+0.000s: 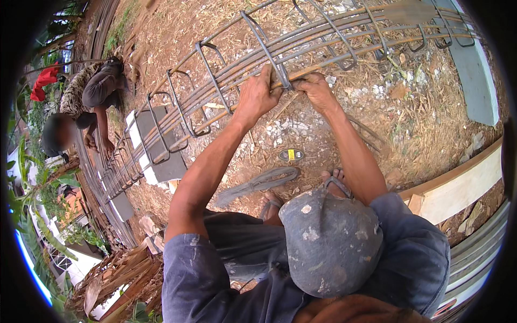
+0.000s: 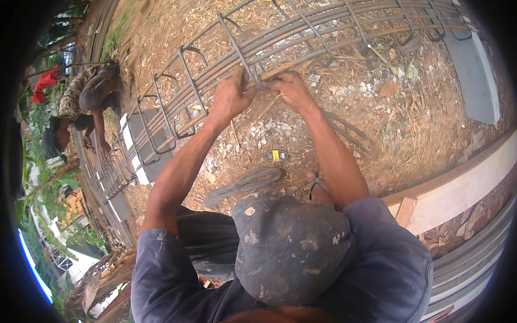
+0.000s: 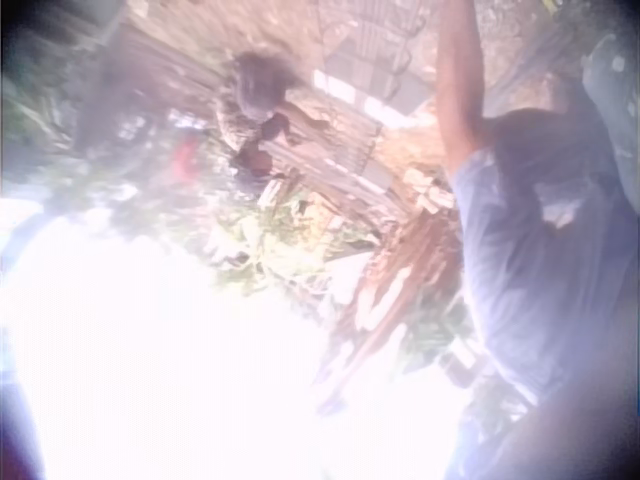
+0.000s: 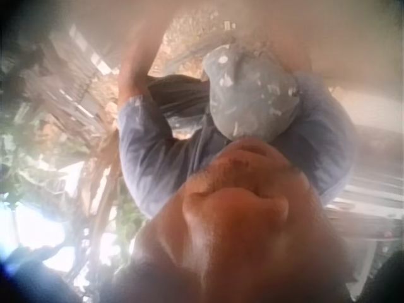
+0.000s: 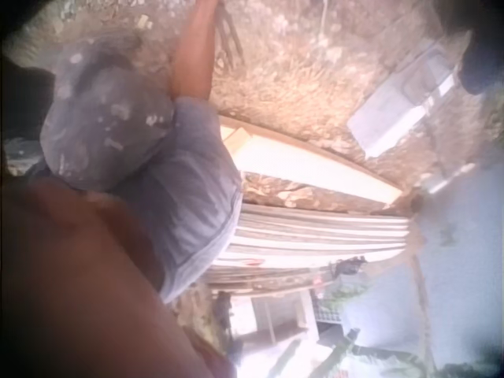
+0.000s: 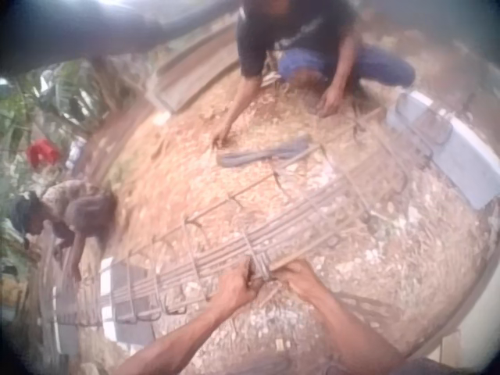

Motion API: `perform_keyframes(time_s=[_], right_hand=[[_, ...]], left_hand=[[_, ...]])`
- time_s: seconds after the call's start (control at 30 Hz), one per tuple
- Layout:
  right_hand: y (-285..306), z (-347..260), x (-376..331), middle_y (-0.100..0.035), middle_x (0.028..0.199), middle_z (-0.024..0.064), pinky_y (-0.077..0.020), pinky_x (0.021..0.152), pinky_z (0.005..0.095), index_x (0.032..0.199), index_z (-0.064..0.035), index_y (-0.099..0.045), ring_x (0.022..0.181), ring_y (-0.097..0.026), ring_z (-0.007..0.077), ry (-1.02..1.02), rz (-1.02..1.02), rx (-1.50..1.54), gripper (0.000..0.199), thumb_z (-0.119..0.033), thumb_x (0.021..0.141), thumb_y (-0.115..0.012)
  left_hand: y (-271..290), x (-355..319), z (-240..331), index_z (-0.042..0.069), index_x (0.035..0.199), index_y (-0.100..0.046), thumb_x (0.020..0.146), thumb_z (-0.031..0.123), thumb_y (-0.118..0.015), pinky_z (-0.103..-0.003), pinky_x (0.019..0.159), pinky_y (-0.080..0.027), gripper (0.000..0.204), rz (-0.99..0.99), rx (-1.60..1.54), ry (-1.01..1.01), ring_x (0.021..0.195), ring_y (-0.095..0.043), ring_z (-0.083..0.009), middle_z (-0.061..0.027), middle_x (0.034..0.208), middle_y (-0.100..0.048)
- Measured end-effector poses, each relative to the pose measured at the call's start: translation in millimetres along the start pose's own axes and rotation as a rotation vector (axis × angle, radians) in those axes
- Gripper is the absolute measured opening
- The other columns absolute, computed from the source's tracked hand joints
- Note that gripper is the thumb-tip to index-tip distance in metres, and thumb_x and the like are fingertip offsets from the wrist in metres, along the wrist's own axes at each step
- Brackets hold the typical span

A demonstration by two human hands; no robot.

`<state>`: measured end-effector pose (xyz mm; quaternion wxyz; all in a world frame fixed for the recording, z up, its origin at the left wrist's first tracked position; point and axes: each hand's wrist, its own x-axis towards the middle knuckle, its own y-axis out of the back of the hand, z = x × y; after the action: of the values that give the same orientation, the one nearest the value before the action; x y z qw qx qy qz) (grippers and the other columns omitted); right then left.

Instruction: The person ties rebar ties around intersections of a rebar cage using a manual rebar tying tool. The person repeatedly picks up ties, wraps them around the rebar, and twists them to secure the cage. Other workers are visible nearby performing similar tasks.

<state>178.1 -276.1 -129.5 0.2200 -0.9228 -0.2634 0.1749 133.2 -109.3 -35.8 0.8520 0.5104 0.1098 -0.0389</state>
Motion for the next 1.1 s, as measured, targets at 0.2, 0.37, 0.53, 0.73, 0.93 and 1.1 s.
perform_keyframes(time_s=[0.2, 0.37, 0.53, 0.73, 0.93, 1.1], right_hand=[[-3, 0, 11, -0.069, 0.09, 0.0043, -0.0483, 0.079, 0.0295, 0.101, 0.0014, -0.07, 0.085, -0.062, 0.0156, 0.053, 0.003, -0.118, 0.021, -0.003, 0.082, -0.063], [-3, 1, -11, -0.068, 0.105, 0.0051, -0.0445, 0.091, 0.0304, 0.109, 0.0025, -0.067, 0.099, -0.059, 0.0146, 0.118, 0.014, -0.106, 0.026, -0.001, 0.085, -0.06], [-7, 7, -9, -0.066, 0.102, 0.0026, -0.0457, 0.085, 0.0289, 0.109, -0.0047, -0.069, 0.094, -0.059, 0.0131, 0.067, -0.009, -0.059, 0.037, -0.02, 0.078, -0.08], [-7, -4, -2, -0.061, 0.098, -0.0019, -0.0431, 0.079, 0.0275, 0.107, -0.0054, -0.066, 0.089, -0.054, 0.0104, 0.097, -0.131, 0.036, 0.043, -0.022, 0.072, -0.084], [-9, 1, -3, -0.063, 0.094, -0.002, -0.0441, 0.075, 0.0257, 0.105, -0.0033, -0.066, 0.084, -0.055, 0.0101, 0.069, -0.078, -0.062, 0.049, -0.029, 0.069, -0.087], [-4, 20, -12, -0.06, 0.08, -0.0042, -0.0376, 0.059, 0.0249, 0.093, -0.0019, -0.069, 0.067, -0.047, 0.0064, 0.178, 0.088, -0.287, 0.036, -0.031, 0.076, -0.083]], left_hand=[[8, 11, -4, -0.003, 0.087, -0.064, 0.079, 0.022, -0.061, -0.05, 0.073, -0.05, 0.026, -0.12, 0.167, -0.151, 0.075, -0.063, -0.0447, -0.0242, 0.074, -0.063], [32, 9, 6, -0.001, 0.085, -0.067, 0.079, 0.018, -0.057, -0.048, 0.079, -0.051, 0.022, -0.234, 0.292, -0.213, 0.086, -0.064, -0.0405, -0.0223, 0.08, -0.064], [39, 20, -1, 0.0, 0.086, -0.069, 0.079, 0.012, -0.059, -0.047, 0.077, -0.053, 0.017, -0.351, 0.363, -0.315, 0.086, -0.066, -0.0366, -0.021, 0.083, -0.067], [57, 26, 8, 0.001, 0.082, -0.068, 0.085, 0.013, -0.062, -0.043, 0.063, -0.055, 0.014, -0.294, 0.547, -0.403, 0.068, -0.067, -0.0282, -0.0153, 0.075, -0.066], [21, 17, -13, 0.0, 0.075, -0.063, 0.074, 0.01, -0.065, -0.04, 0.047, -0.042, 0.009, -0.048, 0.338, -0.264, 0.057, -0.06, -0.0272, -0.0121, 0.068, -0.063], [11, 3, -6, 0.002, 0.076, -0.061, 0.069, 0.01, -0.065, -0.041, 0.051, -0.046, 0.011, 0.13, 0.321, -0.266, 0.072, -0.061, -0.0255, -0.0096, 0.08, -0.062]])
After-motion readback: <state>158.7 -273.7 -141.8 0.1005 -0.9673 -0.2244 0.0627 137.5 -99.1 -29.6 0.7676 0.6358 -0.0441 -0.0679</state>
